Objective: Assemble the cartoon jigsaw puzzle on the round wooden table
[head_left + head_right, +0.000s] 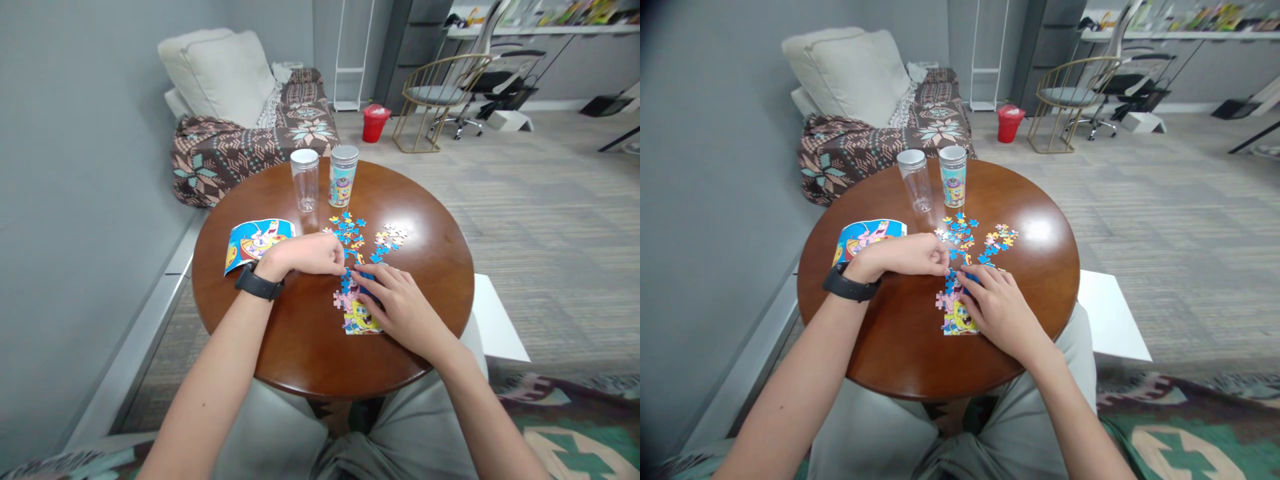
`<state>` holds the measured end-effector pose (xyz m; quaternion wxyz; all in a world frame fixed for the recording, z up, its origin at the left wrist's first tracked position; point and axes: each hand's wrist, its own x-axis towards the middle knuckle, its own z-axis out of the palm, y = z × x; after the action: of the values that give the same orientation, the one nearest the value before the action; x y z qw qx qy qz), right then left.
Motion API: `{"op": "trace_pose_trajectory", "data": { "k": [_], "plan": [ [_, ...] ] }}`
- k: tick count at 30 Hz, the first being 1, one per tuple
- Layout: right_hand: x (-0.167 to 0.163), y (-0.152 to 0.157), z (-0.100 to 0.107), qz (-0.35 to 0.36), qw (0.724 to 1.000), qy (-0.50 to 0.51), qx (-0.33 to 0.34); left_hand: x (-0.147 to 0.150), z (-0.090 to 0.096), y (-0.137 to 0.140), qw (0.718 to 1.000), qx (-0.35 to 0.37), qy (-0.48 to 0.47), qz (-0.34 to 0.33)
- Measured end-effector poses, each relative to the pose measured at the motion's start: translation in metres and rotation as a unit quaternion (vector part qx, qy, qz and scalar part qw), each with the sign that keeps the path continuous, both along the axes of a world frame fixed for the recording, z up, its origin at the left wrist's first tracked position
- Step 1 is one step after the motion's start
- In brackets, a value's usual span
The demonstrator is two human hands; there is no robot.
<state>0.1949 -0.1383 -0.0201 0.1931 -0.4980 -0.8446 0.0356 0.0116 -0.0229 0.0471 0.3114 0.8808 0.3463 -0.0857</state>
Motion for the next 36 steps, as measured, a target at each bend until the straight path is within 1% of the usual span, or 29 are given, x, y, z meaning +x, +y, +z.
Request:
{"op": "trace_pose_trajectory", "data": {
  "k": [4, 8, 10, 12, 14, 17, 19, 23, 27, 32, 36],
  "plan": [
    [0.0, 0.0, 0.0, 0.001, 1.0, -0.002, 0.001, 0.001, -0.002, 0.0, 1.0, 0.0, 0.0, 0.001],
    [0.001, 0.0, 0.0, 0.003, 1.0, 0.0, 0.001, -0.01, -0.004, 0.007, 1.0, -0.01, -0.01, 0.028],
    [0.001, 0.0, 0.0, 0.004, 1.0, 0.006, 0.0, -0.015, -0.004, 0.011, 0.999, 0.003, -0.017, 0.047],
    [0.001, 0.0, 0.0, 0.003, 1.0, 0.011, -0.003, -0.016, -0.005, 0.012, 0.998, 0.023, -0.03, 0.053],
    [0.001, 0.0, 0.0, 0.002, 1.0, 0.017, -0.005, -0.014, -0.006, 0.011, 0.999, 0.023, -0.039, 0.026],
    [0.001, 0.0, 0.0, 0.009, 1.0, 0.018, -0.003, -0.006, -0.006, 0.006, 0.999, -0.005, -0.031, -0.026],
    [0.001, 0.0, 0.001, 0.013, 1.0, 0.014, 0.001, -0.002, -0.005, 0.001, 0.999, -0.01, -0.021, -0.027],
    [0.0, 0.0, 0.002, 0.015, 1.0, 0.009, 0.003, 0.005, -0.005, -0.005, 1.0, 0.013, -0.009, -0.011],
    [0.0, 0.0, 0.003, 0.018, 1.0, 0.007, 0.003, 0.01, -0.009, -0.008, 0.999, 0.026, -0.014, -0.028],
    [0.001, 0.0, 0.002, 0.017, 1.0, 0.007, 0.005, 0.01, -0.015, -0.006, 1.0, 0.005, -0.011, -0.026],
    [0.001, 0.0, 0.001, 0.017, 1.0, 0.003, 0.005, 0.009, -0.018, -0.002, 0.999, -0.019, 0.018, -0.048]
  ]
}}
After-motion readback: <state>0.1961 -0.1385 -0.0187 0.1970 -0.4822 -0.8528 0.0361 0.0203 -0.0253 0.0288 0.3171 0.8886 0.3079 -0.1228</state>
